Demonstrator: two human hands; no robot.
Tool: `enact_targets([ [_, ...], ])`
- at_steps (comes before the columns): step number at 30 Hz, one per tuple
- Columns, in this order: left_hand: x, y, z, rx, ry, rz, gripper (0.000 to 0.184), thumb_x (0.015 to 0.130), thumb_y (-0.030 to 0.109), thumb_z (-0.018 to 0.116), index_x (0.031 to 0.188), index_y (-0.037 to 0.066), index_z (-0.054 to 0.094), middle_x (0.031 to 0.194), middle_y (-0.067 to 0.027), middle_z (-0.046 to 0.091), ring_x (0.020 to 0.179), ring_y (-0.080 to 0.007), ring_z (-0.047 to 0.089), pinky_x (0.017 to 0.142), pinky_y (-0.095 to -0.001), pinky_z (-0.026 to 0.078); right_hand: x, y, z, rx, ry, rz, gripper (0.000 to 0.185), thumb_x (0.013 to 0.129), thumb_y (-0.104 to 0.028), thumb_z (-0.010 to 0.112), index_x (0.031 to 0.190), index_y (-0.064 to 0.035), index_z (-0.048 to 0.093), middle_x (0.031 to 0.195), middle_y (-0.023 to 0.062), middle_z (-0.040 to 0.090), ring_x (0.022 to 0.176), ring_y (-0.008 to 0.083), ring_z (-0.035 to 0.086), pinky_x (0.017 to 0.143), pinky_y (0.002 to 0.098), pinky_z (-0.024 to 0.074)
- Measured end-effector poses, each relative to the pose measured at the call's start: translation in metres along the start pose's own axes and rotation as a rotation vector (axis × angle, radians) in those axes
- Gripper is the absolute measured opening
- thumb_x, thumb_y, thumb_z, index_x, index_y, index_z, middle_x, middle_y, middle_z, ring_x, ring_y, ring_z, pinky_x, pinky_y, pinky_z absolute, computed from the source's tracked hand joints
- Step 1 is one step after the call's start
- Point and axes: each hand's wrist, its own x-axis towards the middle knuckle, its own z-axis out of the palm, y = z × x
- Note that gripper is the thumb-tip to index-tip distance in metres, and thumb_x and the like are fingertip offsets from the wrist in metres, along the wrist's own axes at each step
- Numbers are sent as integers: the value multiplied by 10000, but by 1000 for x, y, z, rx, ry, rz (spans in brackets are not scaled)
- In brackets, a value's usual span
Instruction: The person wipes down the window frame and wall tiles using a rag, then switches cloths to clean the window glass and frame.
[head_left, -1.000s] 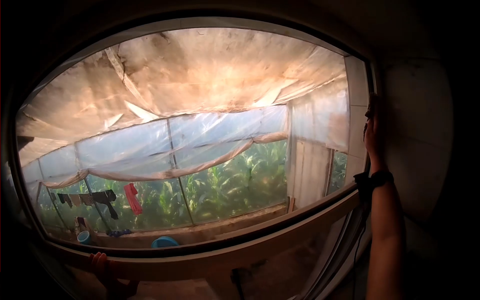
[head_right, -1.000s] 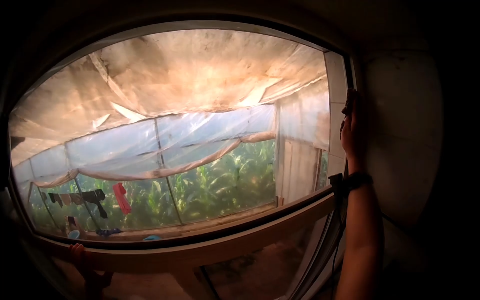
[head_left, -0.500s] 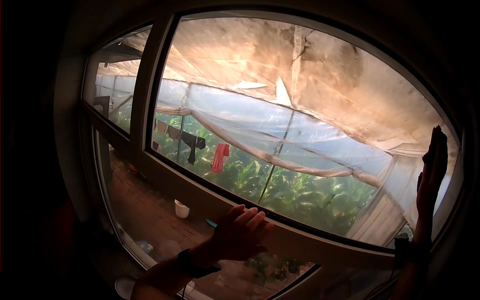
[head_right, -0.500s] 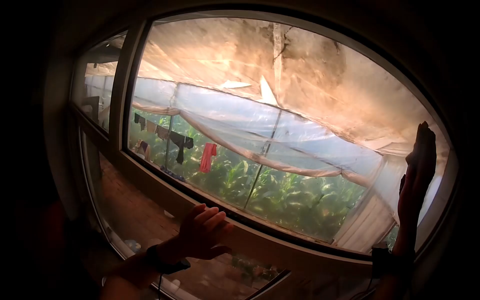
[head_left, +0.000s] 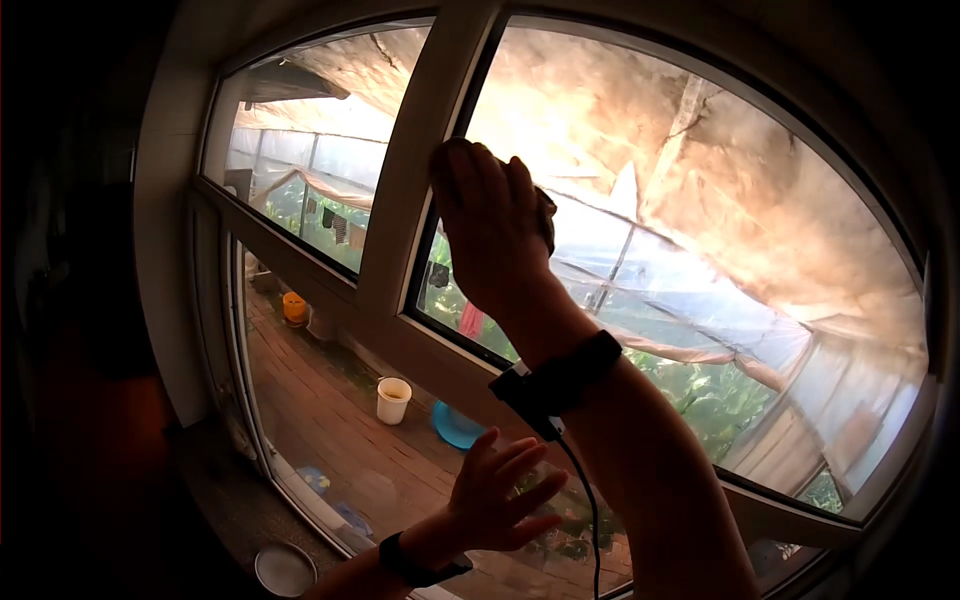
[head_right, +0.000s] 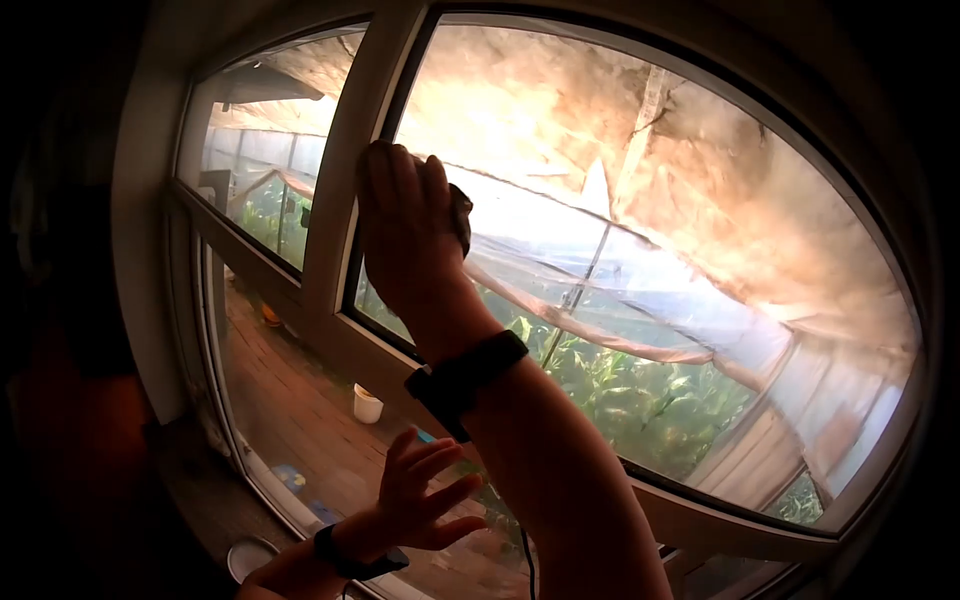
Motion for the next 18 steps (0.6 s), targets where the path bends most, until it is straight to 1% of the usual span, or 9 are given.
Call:
enact_targets([
  [1,-4,-4,-11,71,-7,-31,576,832,521,709,1273,177,571,1355,-162,490,1246,-330,493,1136,-548,234,-2,-19,16,-12,45,58,573,771,-114,612,1321,25,529,1381,171,443,1305,323,401,1089,468,307],
  [2,-8,-10,-19,119,17,-38,609,838,510,707,1272,116,543,1339,-178,474,1239,-346,471,1115,-552,253,-1,-28,14,87,-45,153,585,773,-121,603,1327,44,518,1385,181,447,1311,320,398,1100,478,303],
  [4,-14,-21,-29,182,85,-127,650,856,486,698,1306,63,495,1321,-189,460,1229,-345,448,1085,-541,290,-11,-28,7,-25,-47,80,588,770,-116,602,1336,23,520,1379,167,459,1299,307,412,1107,460,311],
  [6,-10,-36,-28,171,154,-165,677,880,468,679,1341,33,443,1307,-196,455,1205,-346,438,1049,-516,332,-25,-14,5,289,-88,76,562,792,-103,595,1339,-1,520,1355,141,479,1283,277,428,1098,429,338],
  [8,-1,-46,-22,215,202,-175,671,883,454,680,1350,29,453,1292,-180,471,1193,-342,453,1000,-474,392,-34,3,-20,115,-109,9,528,807,-90,599,1328,-29,537,1316,103,506,1248,256,458,1082,405,366],
  [10,12,-50,-19,221,200,-198,665,886,443,678,1354,26,458,1312,-188,472,1211,-347,455,1013,-475,384,-46,28,-45,52,-26,6,520,803,-101,635,1316,-61,561,1286,82,535,1201,251,499,1062,404,388],
  [12,24,-53,-14,267,181,-170,659,883,432,681,1355,25,464,1321,-192,474,1215,-349,456,1028,-482,370,-58,63,-99,60,81,84,544,779,-98,693,1312,-150,602,1277,67,564,1127,251,548,982,424,438],
  [16,44,-52,-2,303,119,-118,635,879,407,679,1345,21,487,1338,-197,484,1219,-352,460,1070,-508,320,-115,151,-203,-237,49,122,725,714,134,517,1394,-118,543,1313,122,573,1028,296,597,885,407,458],
  [18,48,-49,10,284,135,-101,560,900,379,642,1313,24,511,1298,-182,501,1208,-346,462,1087,-521,293,-171,200,-264,-183,51,231,662,848,120,417,1466,-114,462,1422,141,527,1070,262,617,838,355,507],
])
